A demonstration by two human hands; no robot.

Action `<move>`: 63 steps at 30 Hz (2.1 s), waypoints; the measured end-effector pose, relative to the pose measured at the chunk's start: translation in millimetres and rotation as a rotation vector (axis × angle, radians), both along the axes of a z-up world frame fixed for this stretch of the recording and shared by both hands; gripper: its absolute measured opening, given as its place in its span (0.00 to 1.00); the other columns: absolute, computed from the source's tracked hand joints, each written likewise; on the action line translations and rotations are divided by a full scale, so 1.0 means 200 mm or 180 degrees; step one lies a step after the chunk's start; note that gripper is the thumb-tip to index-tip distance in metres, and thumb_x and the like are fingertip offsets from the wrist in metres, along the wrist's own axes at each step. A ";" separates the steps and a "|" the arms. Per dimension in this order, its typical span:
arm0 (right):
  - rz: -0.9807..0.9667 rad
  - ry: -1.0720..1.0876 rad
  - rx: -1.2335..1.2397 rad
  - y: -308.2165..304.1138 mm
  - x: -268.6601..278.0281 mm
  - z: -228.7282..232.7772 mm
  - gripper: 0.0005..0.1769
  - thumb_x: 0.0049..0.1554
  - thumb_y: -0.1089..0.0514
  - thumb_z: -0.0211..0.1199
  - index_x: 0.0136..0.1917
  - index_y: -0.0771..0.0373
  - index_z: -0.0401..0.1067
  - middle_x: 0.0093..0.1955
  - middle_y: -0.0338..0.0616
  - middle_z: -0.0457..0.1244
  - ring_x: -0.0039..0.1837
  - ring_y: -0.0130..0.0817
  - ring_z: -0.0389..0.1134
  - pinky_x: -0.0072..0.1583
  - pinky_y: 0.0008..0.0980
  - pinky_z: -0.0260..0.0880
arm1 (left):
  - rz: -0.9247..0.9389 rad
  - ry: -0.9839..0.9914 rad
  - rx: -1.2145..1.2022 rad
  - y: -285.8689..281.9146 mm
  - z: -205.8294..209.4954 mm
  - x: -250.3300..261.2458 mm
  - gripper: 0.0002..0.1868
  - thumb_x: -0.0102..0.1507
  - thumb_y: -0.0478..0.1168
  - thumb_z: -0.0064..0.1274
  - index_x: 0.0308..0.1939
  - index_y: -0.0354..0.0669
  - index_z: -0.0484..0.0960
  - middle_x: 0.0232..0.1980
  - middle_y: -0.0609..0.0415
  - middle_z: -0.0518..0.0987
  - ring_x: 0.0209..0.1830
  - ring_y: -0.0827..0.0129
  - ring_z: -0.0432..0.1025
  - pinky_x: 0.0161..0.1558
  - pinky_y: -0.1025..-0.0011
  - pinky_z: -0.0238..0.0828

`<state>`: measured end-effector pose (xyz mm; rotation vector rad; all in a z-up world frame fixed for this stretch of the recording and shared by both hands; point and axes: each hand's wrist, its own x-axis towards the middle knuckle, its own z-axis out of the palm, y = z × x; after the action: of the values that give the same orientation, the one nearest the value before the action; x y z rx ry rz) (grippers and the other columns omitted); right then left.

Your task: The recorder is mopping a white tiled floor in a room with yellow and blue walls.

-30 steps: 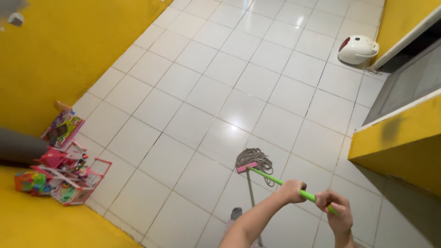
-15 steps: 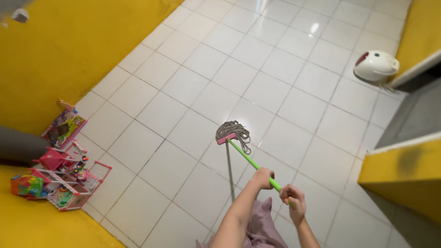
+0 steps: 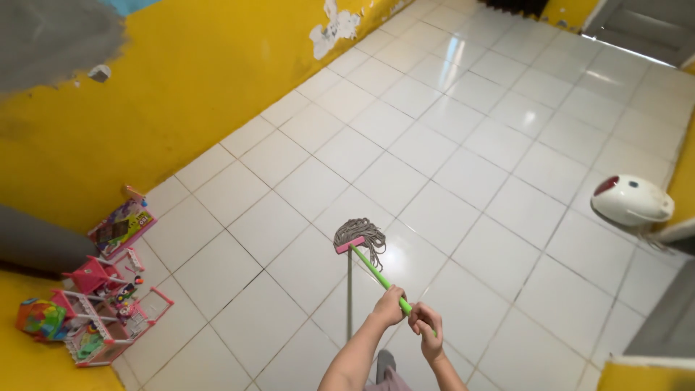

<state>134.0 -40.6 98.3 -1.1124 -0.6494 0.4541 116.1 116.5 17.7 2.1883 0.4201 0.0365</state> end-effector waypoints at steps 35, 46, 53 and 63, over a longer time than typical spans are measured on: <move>-0.0105 -0.0204 -0.0540 2.21 1.18 0.09 0.02 0.48 0.68 0.47 0.34 0.68 0.60 0.31 0.38 0.53 0.33 0.23 0.50 0.37 0.24 0.50 | 0.0233 0.0067 -0.0072 2.16 0.00 1.17 0.15 0.64 0.49 0.57 0.47 0.45 0.79 0.68 0.48 0.72 0.74 0.51 0.59 0.65 0.57 0.63; -0.0307 -0.0080 -0.0526 2.89 1.63 0.14 0.03 0.49 0.67 0.46 0.34 0.67 0.60 0.29 0.37 0.52 0.33 0.23 0.50 0.36 0.25 0.48 | -0.0205 -0.0341 0.0026 2.75 0.24 1.52 0.21 0.53 0.46 0.66 0.43 0.43 0.75 0.56 0.50 0.78 0.73 0.47 0.62 0.65 0.58 0.66; -0.0190 -0.0250 -0.0344 3.45 1.96 0.11 0.02 0.49 0.66 0.48 0.34 0.66 0.59 0.29 0.37 0.53 0.33 0.23 0.51 0.36 0.25 0.48 | -0.0372 -0.0699 0.0460 3.25 0.38 1.87 0.04 0.58 0.37 0.54 0.29 0.42 0.78 0.35 0.48 0.82 0.44 0.52 0.76 0.69 0.58 0.66; -0.0167 -0.0296 -0.0271 4.46 2.51 0.18 0.05 0.52 0.65 0.50 0.35 0.67 0.60 0.30 0.36 0.53 0.33 0.23 0.53 0.37 0.25 0.50 | 0.0089 0.0145 -0.0324 4.21 0.30 2.46 0.10 0.60 0.41 0.54 0.34 0.36 0.80 0.34 0.42 0.81 0.35 0.55 0.74 0.40 0.63 0.71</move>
<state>636.8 851.7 133.7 -1.2341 -0.6856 0.3897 608.0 957.8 78.0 2.0864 0.4685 -0.0190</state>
